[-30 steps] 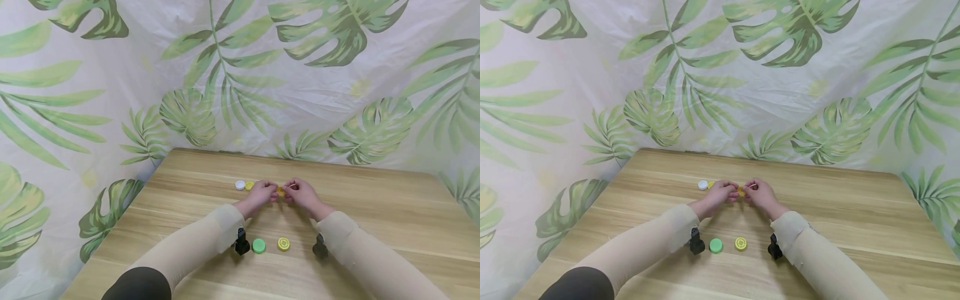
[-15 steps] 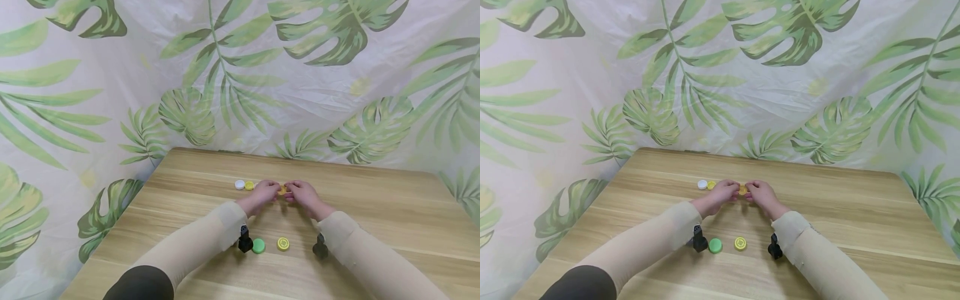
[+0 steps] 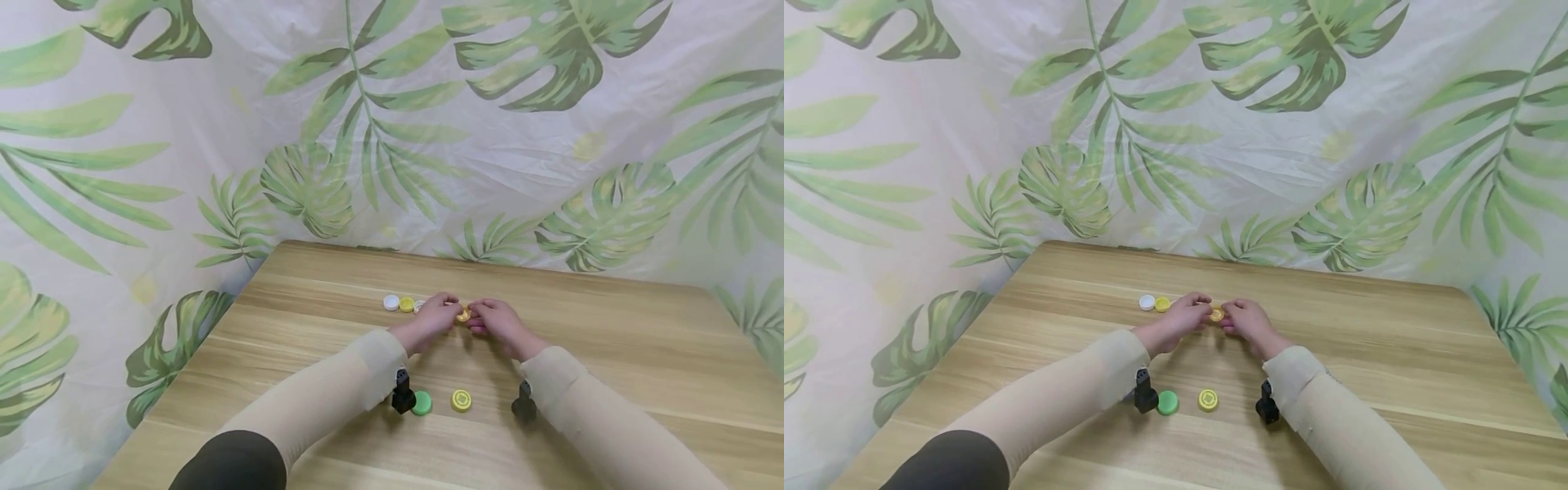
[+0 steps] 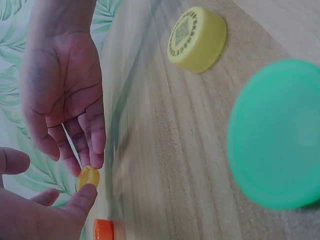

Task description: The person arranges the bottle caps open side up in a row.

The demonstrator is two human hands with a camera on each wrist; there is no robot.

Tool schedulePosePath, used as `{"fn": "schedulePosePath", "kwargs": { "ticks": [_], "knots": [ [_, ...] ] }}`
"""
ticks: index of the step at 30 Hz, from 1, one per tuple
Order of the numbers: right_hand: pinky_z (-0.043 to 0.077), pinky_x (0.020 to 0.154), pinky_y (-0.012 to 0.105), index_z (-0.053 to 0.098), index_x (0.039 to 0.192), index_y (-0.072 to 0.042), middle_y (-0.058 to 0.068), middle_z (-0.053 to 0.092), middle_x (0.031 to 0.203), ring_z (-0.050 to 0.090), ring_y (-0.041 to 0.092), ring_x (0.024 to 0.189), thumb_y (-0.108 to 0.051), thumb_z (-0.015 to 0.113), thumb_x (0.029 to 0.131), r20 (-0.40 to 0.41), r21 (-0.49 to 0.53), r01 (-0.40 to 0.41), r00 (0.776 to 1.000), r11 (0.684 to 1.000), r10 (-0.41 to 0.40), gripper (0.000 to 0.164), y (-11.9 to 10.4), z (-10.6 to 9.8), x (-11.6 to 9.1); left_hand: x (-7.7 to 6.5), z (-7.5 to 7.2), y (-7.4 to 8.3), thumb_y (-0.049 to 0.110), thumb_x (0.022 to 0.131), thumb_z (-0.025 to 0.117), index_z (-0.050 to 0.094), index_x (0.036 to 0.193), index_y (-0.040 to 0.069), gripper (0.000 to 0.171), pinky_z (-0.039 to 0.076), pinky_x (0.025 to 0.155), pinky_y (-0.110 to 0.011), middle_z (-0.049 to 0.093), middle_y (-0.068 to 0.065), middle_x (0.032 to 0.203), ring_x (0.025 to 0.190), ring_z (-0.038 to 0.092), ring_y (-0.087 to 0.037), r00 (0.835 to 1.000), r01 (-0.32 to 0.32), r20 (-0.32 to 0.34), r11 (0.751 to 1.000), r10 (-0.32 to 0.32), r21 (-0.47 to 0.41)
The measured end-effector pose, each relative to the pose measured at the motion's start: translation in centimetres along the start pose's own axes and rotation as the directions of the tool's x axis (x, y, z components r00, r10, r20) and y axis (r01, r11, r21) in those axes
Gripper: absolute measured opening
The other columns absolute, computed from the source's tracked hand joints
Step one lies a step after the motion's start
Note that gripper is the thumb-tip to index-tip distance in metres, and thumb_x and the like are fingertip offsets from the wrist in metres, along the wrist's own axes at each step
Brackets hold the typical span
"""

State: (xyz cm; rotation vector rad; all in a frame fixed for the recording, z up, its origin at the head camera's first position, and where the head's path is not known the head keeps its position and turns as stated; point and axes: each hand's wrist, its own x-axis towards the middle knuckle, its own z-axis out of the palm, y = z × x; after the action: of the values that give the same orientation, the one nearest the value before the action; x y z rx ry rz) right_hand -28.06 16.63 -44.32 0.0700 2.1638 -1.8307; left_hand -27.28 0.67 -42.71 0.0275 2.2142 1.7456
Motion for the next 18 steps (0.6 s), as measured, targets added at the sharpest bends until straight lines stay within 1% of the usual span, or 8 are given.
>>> {"fn": "schedulePosePath", "kwargs": {
  "ticks": [3,6,12,16,18],
  "knots": [
    [0.059,0.076,0.023,0.05,0.131,0.019,0.009,0.063,0.096,0.063,0.009,0.08,-0.005,0.043,0.107,0.011,0.026,-0.021,1.0,0.999,0.021,0.034,0.03,-0.23,0.17,0.03,0.16,0.1,0.015,0.102,0.056,0.053,0.142,-0.004,0.044,0.051,0.081,-0.032,0.062,-0.013,0.119,0.106,0.061,-0.033,1.0,0.006,0.007,1.0,-0.006,0.007],
    [0.059,0.076,0.023,0.049,0.131,0.019,0.008,0.063,0.094,0.063,0.009,0.08,-0.004,0.043,0.106,0.023,0.028,-0.037,0.999,0.999,0.036,0.034,0.06,-0.49,0.14,0.14,0.41,0.09,0.015,0.102,0.057,0.054,0.14,-0.003,0.043,0.051,0.08,-0.031,0.062,-0.012,0.115,0.103,0.061,-0.031,1.0,0.014,0.008,1.0,-0.014,0.017],
    [0.059,0.08,0.025,0.047,0.134,0.021,0.014,0.064,0.105,0.064,0.01,0.085,-0.006,0.043,0.107,0.056,-0.012,-0.056,0.997,0.998,0.056,0.039,0.07,-0.79,0.1,0.36,0.74,0.11,0.014,0.099,0.058,0.058,0.132,-0.003,0.037,0.053,0.085,-0.037,0.062,-0.011,0.112,0.098,0.061,-0.028,1.0,0.011,-0.003,0.999,-0.011,0.034],
    [0.058,0.079,0.024,0.044,0.137,0.022,0.016,0.063,0.109,0.064,0.01,0.085,-0.007,0.044,0.107,0.059,-0.021,-0.066,0.996,0.998,0.067,0.041,0.21,-0.8,0.08,0.4,0.8,-0.03,0.014,0.1,0.056,0.06,0.128,-0.004,0.033,0.052,0.083,-0.036,0.062,-0.014,0.109,0.093,0.059,-0.026,1.0,0.015,-0.002,1.0,-0.015,0.015],
    [0.058,0.079,0.023,0.044,0.137,0.021,0.016,0.063,0.108,0.064,0.009,0.085,-0.007,0.044,0.108,0.052,-0.018,-0.075,0.996,0.997,0.076,0.041,0.22,-0.81,0.02,0.39,0.71,-0.1,0.016,0.103,0.052,0.059,0.129,-0.005,0.034,0.053,0.085,-0.038,0.062,-0.018,0.113,0.097,0.059,-0.027,1.0,0.024,-0.003,0.999,-0.024,-0.022]
  ]
}}
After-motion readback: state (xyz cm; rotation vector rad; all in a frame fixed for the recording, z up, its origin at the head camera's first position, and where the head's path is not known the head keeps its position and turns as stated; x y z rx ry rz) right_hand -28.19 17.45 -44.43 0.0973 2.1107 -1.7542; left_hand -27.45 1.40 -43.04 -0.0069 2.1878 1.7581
